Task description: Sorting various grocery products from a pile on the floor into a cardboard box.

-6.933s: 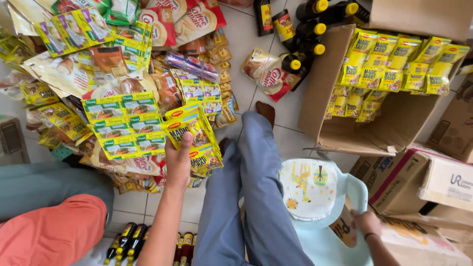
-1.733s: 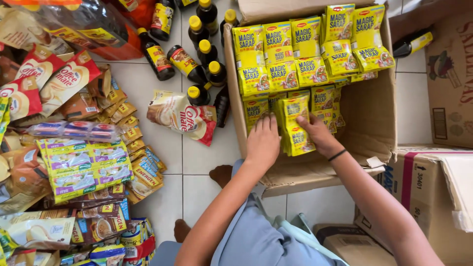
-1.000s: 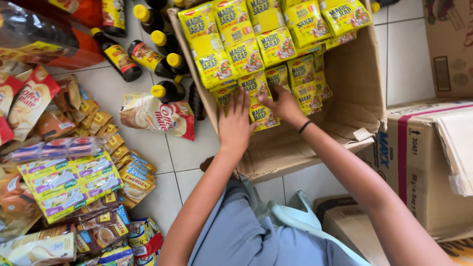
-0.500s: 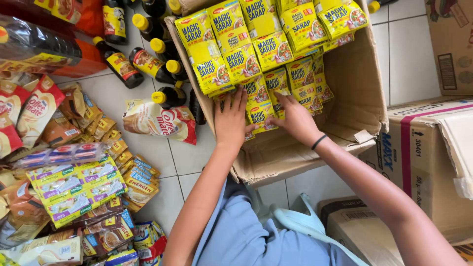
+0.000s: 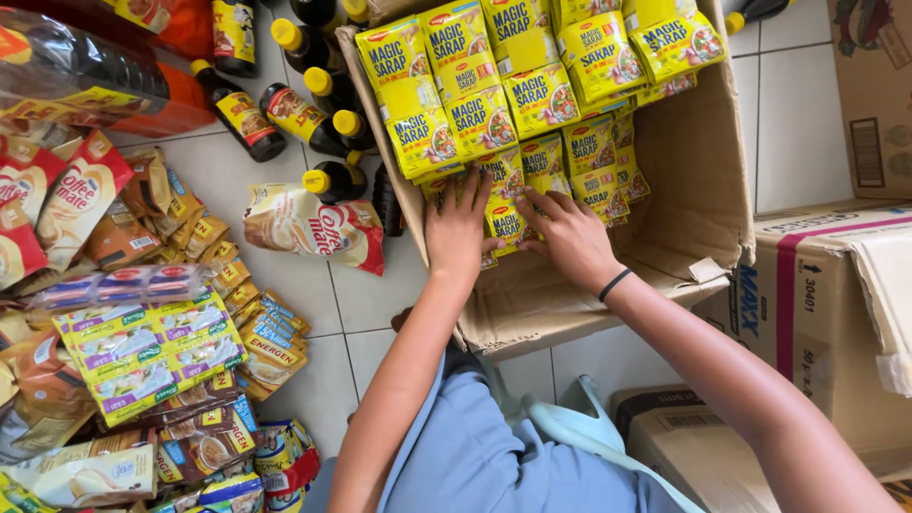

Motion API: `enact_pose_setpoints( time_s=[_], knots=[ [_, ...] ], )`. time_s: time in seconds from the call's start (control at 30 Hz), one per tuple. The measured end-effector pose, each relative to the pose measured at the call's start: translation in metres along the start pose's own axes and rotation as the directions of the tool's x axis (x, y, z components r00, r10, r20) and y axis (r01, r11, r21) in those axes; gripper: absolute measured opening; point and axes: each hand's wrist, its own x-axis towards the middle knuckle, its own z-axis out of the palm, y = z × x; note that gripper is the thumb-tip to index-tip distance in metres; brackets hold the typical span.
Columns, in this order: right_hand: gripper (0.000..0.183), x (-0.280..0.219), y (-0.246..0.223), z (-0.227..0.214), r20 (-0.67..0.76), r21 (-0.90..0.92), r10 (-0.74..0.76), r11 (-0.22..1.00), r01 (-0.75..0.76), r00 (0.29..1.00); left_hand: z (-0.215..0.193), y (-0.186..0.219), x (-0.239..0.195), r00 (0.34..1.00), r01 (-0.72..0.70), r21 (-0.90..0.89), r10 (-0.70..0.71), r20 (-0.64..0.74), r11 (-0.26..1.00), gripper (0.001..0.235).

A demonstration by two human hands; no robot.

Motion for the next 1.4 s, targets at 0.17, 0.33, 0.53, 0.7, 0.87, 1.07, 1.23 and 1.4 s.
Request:
enact_pose_setpoints(
  time_s=[0.17, 0.33, 0.53, 0.7, 0.87, 1.07, 1.23, 1.4],
  knots=[
    [0.065, 0.003, -0.013, -0.013, -0.059, -0.122, -0.098, 0.988, 0.091, 0.993, -0.003, -0.004, -0.002, 1.0, 0.016, -0.019, -0.017, -0.002, 1.0, 0.131],
    [0.057, -0.002, -0.018, -0.012, -0.088, -0.289, -0.236, 0.936, 0.202, 0.968, -0.008, -0.006, -0.007, 1.0, 0.001, -0.05, -0.002, -0.017, 0.999, 0.131],
    [0.049, 0.0, -0.002, 0.014, -0.037, 0.096, -0.201, 0.974, 0.204, 0.979, -0.002, -0.008, -0.005, 1.0, -0.015, -0.064, 0.014, -0.015, 0.998, 0.131],
    [0.05, 0.006, 0.001, 0.014, -0.029, 0.096, -0.15, 0.984, 0.152, 0.988, 0.016, -0.003, -0.002, 0.998, 0.005, -0.081, -0.009, -0.055, 0.997, 0.128],
    [0.048, 0.01, -0.004, 0.005, -0.034, 0.055, -0.192, 0.98, 0.194, 0.981, 0.014, -0.002, 0.004, 0.999, 0.022, -0.077, -0.025, -0.041, 0.997, 0.129],
    [0.044, 0.008, -0.038, -0.026, 0.005, 0.027, -0.207, 0.978, 0.207, 0.978, 0.056, 0.016, 0.015, 0.992, 0.068, -0.123, -0.079, -0.094, 0.99, 0.12],
    [0.047, 0.004, -0.033, -0.019, 0.04, -0.039, -0.167, 0.985, 0.169, 0.985, 0.013, 0.012, 0.006, 0.996, 0.047, -0.109, -0.054, -0.066, 0.993, 0.122],
    [0.043, -0.002, -0.036, -0.021, -0.002, -0.054, -0.157, 0.986, 0.157, 0.988, -0.006, 0.008, -0.005, 0.987, -0.081, -0.194, 0.051, -0.155, 0.978, 0.114]
  ],
)
